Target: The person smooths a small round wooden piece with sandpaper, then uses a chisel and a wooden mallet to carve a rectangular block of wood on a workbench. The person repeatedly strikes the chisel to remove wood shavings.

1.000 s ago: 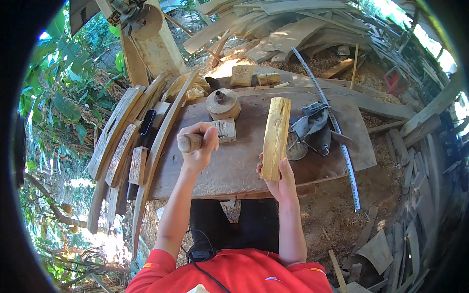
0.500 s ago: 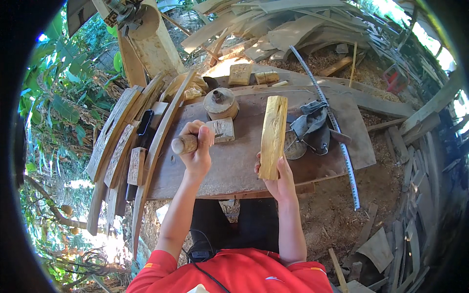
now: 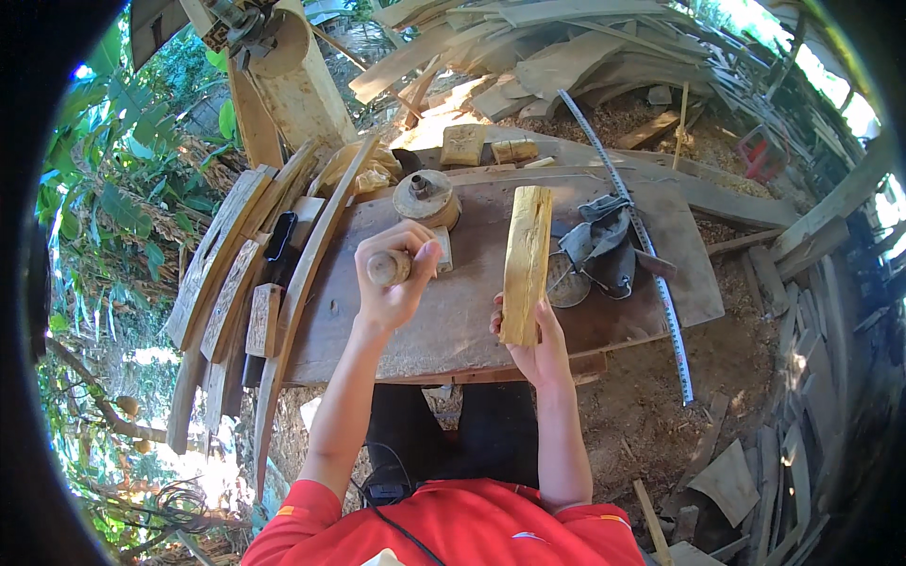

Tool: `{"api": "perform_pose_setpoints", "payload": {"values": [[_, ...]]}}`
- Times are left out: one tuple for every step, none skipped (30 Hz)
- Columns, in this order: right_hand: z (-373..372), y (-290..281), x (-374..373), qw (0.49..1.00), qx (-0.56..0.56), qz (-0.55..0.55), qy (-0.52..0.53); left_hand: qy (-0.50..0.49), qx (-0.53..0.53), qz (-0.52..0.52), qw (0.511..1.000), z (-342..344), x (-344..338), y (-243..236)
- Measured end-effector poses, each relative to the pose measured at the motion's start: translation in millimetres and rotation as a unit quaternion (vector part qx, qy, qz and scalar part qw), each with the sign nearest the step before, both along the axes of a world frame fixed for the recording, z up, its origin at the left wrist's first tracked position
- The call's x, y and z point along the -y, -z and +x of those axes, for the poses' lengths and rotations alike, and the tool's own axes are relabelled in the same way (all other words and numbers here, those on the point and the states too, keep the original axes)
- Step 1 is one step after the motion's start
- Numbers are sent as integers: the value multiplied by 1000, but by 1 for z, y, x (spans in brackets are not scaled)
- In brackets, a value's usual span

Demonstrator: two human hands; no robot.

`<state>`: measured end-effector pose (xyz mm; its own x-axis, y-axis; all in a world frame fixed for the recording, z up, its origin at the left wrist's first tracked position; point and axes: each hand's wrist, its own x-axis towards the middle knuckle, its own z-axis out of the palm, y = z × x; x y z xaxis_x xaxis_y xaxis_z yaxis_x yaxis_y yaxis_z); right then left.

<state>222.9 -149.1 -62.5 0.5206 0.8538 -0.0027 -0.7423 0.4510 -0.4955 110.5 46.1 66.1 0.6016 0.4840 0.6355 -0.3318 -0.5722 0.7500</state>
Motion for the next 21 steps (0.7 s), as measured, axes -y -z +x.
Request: {"api": "perform_pose_setpoints", "payload": {"values": [[1,0,0,1000,-1,0,0,-1,-37,-39,999,-2,1,-1],[1,1,0,1000,-1,1,-1,-2,-74,-77,994,-2,2,-1],[1,1,0,1000,0,1,-2,-23,-60,-59,996,-1,2,-1],[2,0,0,1000,2,0,-7,-48,-43,-41,997,1,4,1],[2,-1,0,1000,1,14,-14,-73,-27,-23,997,3,6,2],[1,-2,0,999,1,28,-20,-67,-9,-6,998,6,7,5],[1,-2,2,999,2,40,-30,-65,10,10,998,8,10,7],[1,-1,4,998,49,30,-13,-63,28,26,997,11,13,8],[-1,0,6,995,96,20,5,-56,26,28,998,13,18,9],[-2,0,9,989,148,7,21,-49,28,26,998,16,24,9],[-8,-7,10,981,179,-25,65,-51,30,23,998,16,26,10],[-16,-17,15,970,210,-55,109,-48,39,22,998,18,27,11],[-24,-28,23,953,243,-86,158,-40,50,19,998,21,29,14],[-24,-35,33,930,312,-89,172,-36,55,16,998,20,30,16],[-27,-43,43,904,367,-105,194,-41,67,18,997,19,29,19],[-31,-55,53,872,419,-123,221,-40,80,19,996,19,29,19],[-41,-70,56,865,426,-141,225,-36,93,23,995,18,27,20],[-52,-83,57,857,433,-158,229,-47,87,36,994,14,26,22],[-59,-92,61,845,443,-177,241,-38,97,34,994,15,28,21],[-57,-82,66,854,441,-137,237,-28,105,34,994,16,30,21],[-59,-73,71,836,462,-129,266,-18,113,34,993,18,31,20]]}}
